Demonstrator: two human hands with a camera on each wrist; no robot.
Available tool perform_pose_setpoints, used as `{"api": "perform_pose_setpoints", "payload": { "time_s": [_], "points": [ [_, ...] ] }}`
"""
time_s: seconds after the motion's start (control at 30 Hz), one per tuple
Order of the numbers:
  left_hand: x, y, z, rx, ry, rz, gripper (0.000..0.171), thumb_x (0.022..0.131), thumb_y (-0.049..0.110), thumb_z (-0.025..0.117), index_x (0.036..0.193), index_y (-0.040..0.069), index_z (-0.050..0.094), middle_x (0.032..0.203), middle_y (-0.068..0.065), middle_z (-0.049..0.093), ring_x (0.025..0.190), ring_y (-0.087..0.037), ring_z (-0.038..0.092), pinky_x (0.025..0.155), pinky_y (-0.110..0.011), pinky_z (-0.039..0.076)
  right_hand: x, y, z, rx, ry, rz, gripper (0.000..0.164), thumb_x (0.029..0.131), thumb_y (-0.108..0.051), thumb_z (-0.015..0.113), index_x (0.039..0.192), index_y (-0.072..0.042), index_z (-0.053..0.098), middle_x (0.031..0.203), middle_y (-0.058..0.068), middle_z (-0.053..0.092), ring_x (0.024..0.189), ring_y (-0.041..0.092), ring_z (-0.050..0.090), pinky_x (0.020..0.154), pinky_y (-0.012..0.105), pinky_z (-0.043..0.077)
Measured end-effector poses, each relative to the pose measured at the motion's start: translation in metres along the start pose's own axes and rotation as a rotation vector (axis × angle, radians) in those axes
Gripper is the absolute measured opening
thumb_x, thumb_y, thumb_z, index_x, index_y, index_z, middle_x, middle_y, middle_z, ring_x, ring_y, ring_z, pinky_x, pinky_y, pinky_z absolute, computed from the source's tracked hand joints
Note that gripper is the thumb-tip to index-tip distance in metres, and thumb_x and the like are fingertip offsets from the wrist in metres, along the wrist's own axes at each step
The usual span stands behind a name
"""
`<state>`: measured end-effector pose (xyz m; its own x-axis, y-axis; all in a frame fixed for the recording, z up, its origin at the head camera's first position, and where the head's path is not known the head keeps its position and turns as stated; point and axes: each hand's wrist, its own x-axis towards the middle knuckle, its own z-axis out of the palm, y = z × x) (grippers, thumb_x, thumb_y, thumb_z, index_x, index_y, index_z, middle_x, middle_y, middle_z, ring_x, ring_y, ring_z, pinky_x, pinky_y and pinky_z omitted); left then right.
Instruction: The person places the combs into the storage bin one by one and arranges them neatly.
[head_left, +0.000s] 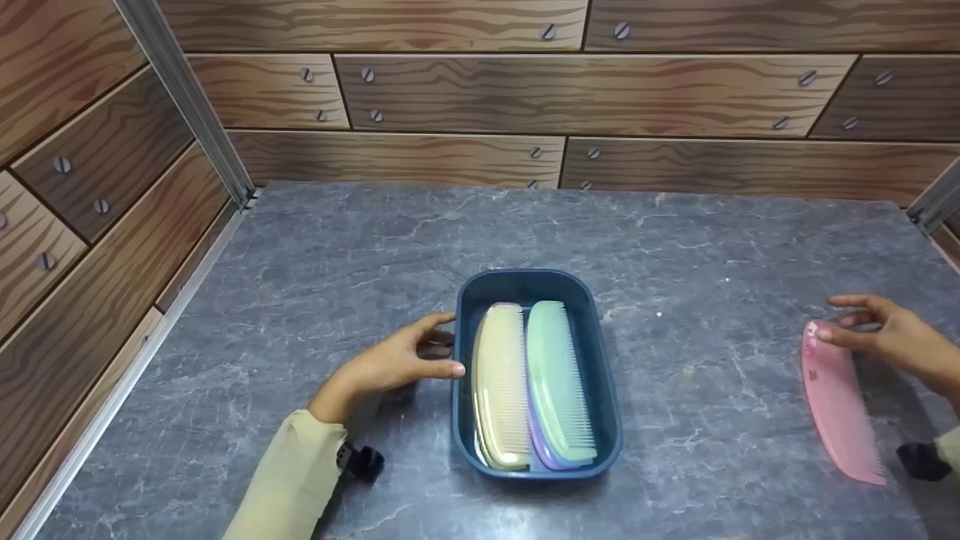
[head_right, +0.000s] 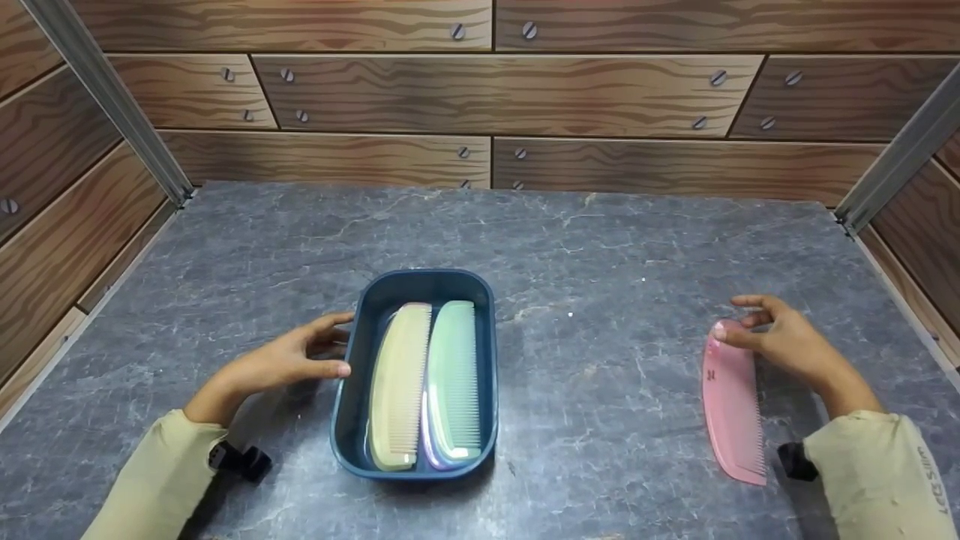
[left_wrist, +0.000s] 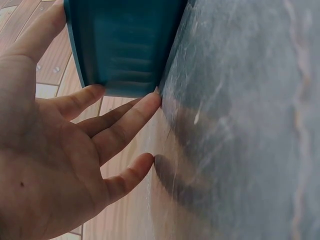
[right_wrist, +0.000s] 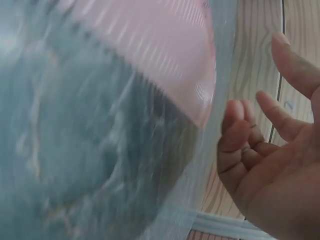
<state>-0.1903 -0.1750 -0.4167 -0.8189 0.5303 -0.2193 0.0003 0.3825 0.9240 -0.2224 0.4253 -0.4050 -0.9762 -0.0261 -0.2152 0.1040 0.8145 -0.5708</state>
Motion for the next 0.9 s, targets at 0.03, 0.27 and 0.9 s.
{"api": "perform_pose_setpoints", "payload": {
  "time_s": [0.03, 0.27, 0.9],
  "points": [
    [0.000, 0.000, 0.000, -0.001, 0.002, 0.000, 0.090, 0.086, 0.037, 0.072, 0.154, 0.013, 0.019, 0.147, -0.022, 0.039, 0.137, -0.036, 0.042, 0.110, -0.047, 0.042, 0.001, 0.002, -0.001, -0.009, -0.023, 0.008, 0.085, 0.092, -0.038, 0.064, 0.144, 0.015, 0.022, 0.120, 0.036, 0.041, 0.079, -0.003, 0.049, 0.063, 0.020, 0.051],
    [-0.002, -0.001, 0.000, 0.005, 0.016, 0.002, 0.090, 0.085, 0.037, 0.073, 0.154, 0.013, 0.020, 0.148, -0.022, 0.039, 0.136, -0.036, 0.043, 0.110, -0.046, 0.041, 0.009, 0.016, -0.005, -0.040, -0.138, 0.047, 0.090, 0.093, -0.037, 0.063, 0.144, 0.017, 0.013, 0.121, 0.042, 0.036, 0.094, 0.031, 0.058, 0.070, 0.030, 0.053],
    [0.000, -0.004, -0.001, -0.003, -0.001, 0.017, 0.090, 0.087, 0.037, 0.072, 0.154, 0.011, 0.018, 0.147, -0.024, 0.039, 0.137, -0.037, 0.041, 0.110, -0.046, 0.042, 0.014, 0.016, -0.010, -0.078, -0.223, 0.108, 0.099, 0.087, -0.033, 0.070, 0.144, 0.018, 0.007, 0.111, 0.025, 0.040, 0.082, 0.017, 0.047, 0.063, 0.026, 0.046]
  ]
}}
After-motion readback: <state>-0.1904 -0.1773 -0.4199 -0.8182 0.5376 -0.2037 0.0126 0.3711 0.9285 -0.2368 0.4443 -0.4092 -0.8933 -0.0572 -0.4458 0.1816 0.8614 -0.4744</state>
